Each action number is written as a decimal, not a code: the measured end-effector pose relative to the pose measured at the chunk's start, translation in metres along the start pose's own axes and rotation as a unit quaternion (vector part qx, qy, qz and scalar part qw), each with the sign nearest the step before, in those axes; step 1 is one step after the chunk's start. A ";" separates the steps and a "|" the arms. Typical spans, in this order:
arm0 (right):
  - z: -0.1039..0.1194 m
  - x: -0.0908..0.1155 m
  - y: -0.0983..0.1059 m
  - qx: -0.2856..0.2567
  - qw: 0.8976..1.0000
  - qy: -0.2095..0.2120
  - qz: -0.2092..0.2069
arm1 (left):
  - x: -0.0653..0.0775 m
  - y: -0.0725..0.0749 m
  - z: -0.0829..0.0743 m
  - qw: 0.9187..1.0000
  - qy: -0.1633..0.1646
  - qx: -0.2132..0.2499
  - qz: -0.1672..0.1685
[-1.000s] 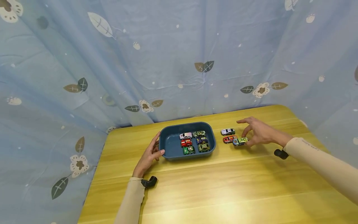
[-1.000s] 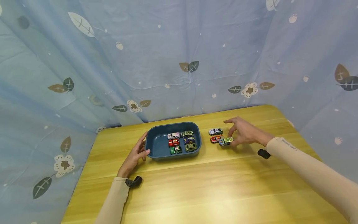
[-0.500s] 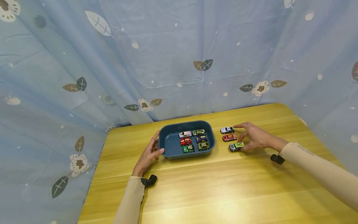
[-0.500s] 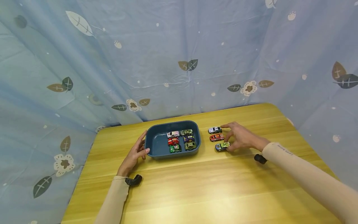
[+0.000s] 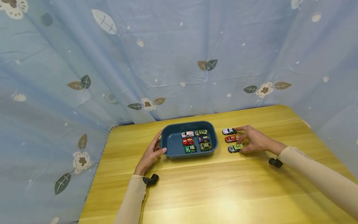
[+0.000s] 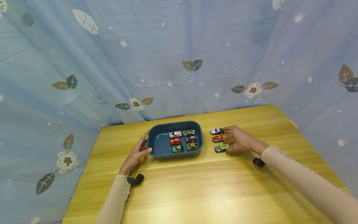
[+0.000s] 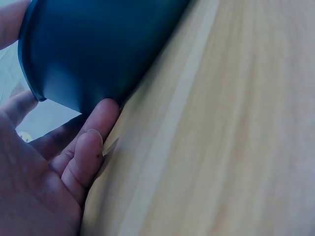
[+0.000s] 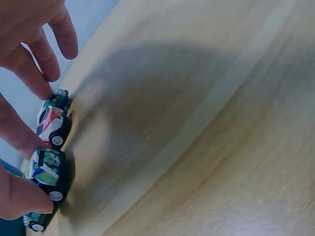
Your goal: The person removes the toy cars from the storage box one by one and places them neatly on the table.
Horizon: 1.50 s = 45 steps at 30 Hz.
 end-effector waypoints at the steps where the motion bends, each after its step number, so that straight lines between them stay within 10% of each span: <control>1: 0.000 0.000 -0.001 0.001 1.000 0.001 -0.003 | -0.001 0.000 0.000 1.000 0.000 -0.001 0.000; 31: 0.009 0.003 0.011 0.046 0.999 -0.006 -0.017 | 0.000 0.000 -0.002 1.000 0.001 -0.015 -0.006; 45: 0.063 -0.048 0.044 0.003 0.998 0.021 -0.052 | 0.000 -0.001 -0.001 1.000 -0.002 -0.015 -0.009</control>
Point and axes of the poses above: each hand's wrist, its own x-axis away from the middle knuckle, its own y-axis out of the back of the hand, z = x × y, the point moved 5 cm from there along -x, towards the middle knuckle, and after that the axes turned 15 degrees about z, right-handed, at the moved point
